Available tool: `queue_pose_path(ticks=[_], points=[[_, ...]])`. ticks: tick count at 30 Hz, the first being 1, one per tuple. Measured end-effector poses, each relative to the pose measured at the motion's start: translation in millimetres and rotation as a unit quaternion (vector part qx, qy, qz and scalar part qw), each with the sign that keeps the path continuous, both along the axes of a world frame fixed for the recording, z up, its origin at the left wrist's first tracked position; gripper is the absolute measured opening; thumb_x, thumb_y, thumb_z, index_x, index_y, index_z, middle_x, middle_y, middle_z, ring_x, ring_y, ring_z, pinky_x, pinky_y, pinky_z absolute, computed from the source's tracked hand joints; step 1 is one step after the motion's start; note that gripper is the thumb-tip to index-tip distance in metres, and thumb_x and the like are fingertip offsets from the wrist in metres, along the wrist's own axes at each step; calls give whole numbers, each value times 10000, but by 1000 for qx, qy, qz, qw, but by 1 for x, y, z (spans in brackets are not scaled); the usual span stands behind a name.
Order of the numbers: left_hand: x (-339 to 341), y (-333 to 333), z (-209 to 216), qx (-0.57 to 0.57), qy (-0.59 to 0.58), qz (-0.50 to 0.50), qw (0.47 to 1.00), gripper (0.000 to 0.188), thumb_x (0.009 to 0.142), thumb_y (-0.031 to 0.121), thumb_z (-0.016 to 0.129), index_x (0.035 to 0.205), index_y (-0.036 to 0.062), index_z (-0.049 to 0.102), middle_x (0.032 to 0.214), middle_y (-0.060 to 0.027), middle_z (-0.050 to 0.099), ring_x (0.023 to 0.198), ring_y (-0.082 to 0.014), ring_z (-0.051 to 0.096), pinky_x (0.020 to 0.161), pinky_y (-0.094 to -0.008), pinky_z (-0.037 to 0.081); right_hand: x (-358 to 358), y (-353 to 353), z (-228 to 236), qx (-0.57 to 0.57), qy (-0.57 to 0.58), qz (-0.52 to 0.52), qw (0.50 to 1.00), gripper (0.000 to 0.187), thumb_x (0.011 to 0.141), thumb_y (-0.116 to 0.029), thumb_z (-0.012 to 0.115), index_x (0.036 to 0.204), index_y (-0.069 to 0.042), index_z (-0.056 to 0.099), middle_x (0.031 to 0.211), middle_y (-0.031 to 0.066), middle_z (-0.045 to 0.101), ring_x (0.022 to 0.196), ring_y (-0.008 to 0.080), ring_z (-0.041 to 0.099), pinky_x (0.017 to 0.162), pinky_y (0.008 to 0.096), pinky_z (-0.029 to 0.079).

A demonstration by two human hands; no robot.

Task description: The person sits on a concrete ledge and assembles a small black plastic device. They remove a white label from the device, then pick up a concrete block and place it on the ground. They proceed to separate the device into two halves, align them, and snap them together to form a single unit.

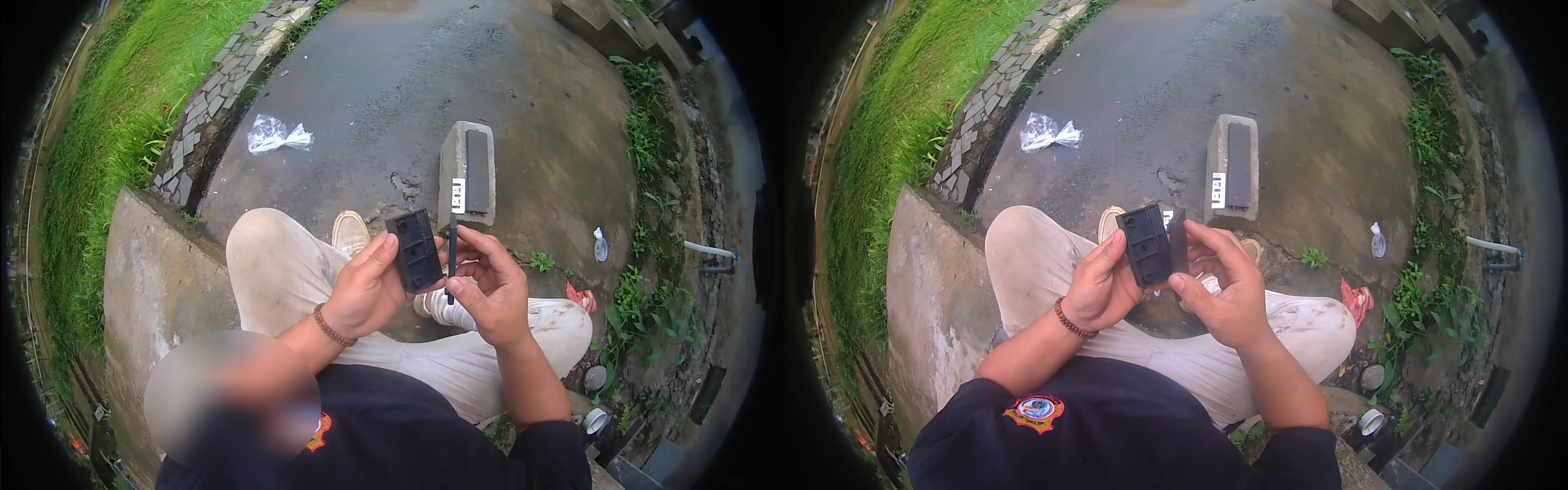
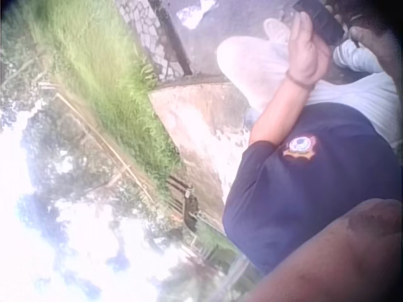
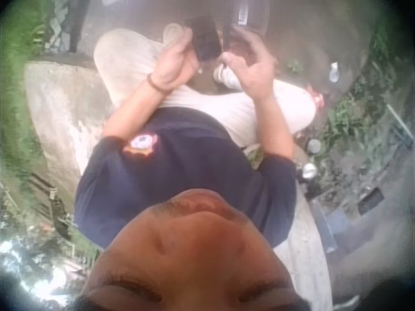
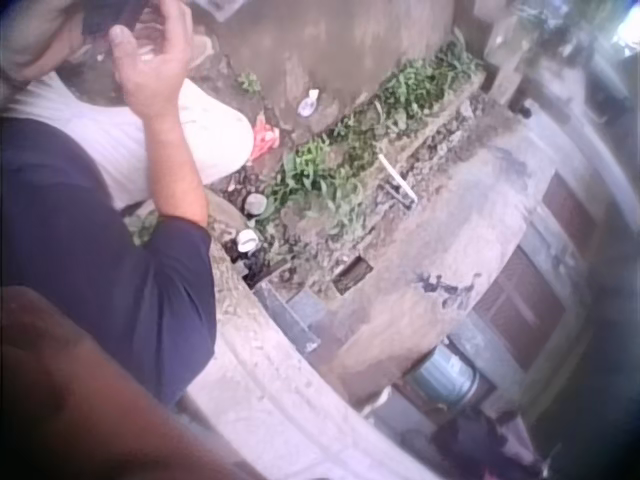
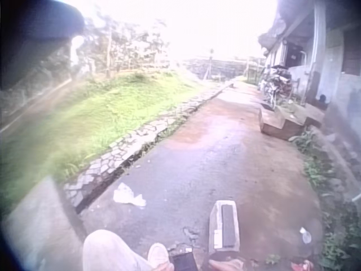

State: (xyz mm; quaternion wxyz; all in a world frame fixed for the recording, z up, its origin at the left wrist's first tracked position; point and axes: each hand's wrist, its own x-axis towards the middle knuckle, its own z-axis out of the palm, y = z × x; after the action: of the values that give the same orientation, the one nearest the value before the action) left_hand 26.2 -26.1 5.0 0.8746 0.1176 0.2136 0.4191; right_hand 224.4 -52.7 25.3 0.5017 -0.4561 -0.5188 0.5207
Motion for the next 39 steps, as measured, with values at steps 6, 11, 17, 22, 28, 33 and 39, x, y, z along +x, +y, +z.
queue_pose_path(ticks=[6, 11, 17, 22, 28, 33, 39], points=[[4, -2, 0, 76, 16, -7, 997, 421, 1124, 263, 440, 1467, 18, 446, 1402, -119, 582, 1314, -237, 570, 1099, -410, 477, -3, -1, 4, 88, -152, -23, 984, 599, 798, -84, 843, 1352, -5, 630, 1184, 134, 644, 996, 194, 640, 835, 312, 526], [7, -4, 5, 64, 66, 2, 996, 360, 1103, 191, 506, 1416, 14, 489, 1332, -103, 614, 1220, -190, 615, 1043, -379, 514, -4, 1, 5, 92, -159, -23, 983, 561, 817, -89, 826, 1343, -4, 647, 1190, 151, 657, 997, 210, 652, 837, 325, 539], [11, -1, 8, 38, 125, 8, 991, 295, 1080, 177, 567, 1323, 12, 544, 1253, -87, 639, 1130, -165, 658, 955, -346, 567, -3, 1, -1, 61, -141, -13, 988, 523, 850, -101, 810, 1337, 13, 657, 1198, 155, 660, 1008, 203, 667, 855, 328, 555], [9, -1, 13, 42, 154, -7, 987, 273, 1075, 181, 580, 1293, 19, 561, 1215, -72, 658, 1109, -149, 662, 926, -331, 578, -5, 1, -2, 22, -100, -5, 995, 498, 884, -93, 786, 1350, 20, 651, 1215, 142, 657, 1032, 176, 661, 872, 312, 550], [9, -2, 10, 35, 182, -5, 983, 267, 1062, 222, 613, 1247, 32, 577, 1176, -60, 667, 1068, -123, 660, 874, -305, 583, -3, 0, -10, -10, -61, 18, 998, 498, 903, -55, 767, 1377, 16, 632, 1237, 125, 627, 1060, 163, 639, 897, 306, 549], [6, 0, 8, 12, 202, -21, 979, 294, 1048, 267, 643, 1219, 35, 583, 1141, -50, 663, 1023, -107, 655, 837, -295, 581, -3, 2, -10, -85, 7, 31, 996, 504, 906, -12, 762, 1388, 26, 617, 1229, 105, 603, 1076, 160, 621, 913, 306, 560], [9, -1, 4, 8, 210, -4, 978, 271, 1052, 243, 635, 1212, 28, 593, 1133, -50, 665, 1026, -111, 658, 825, -298, 586, -11, -1, -19, -55, -23, 10, 998, 520, 893, 1, 774, 1386, 39, 611, 1268, 124, 600, 1095, 165, 621, 907, 305, 569]])
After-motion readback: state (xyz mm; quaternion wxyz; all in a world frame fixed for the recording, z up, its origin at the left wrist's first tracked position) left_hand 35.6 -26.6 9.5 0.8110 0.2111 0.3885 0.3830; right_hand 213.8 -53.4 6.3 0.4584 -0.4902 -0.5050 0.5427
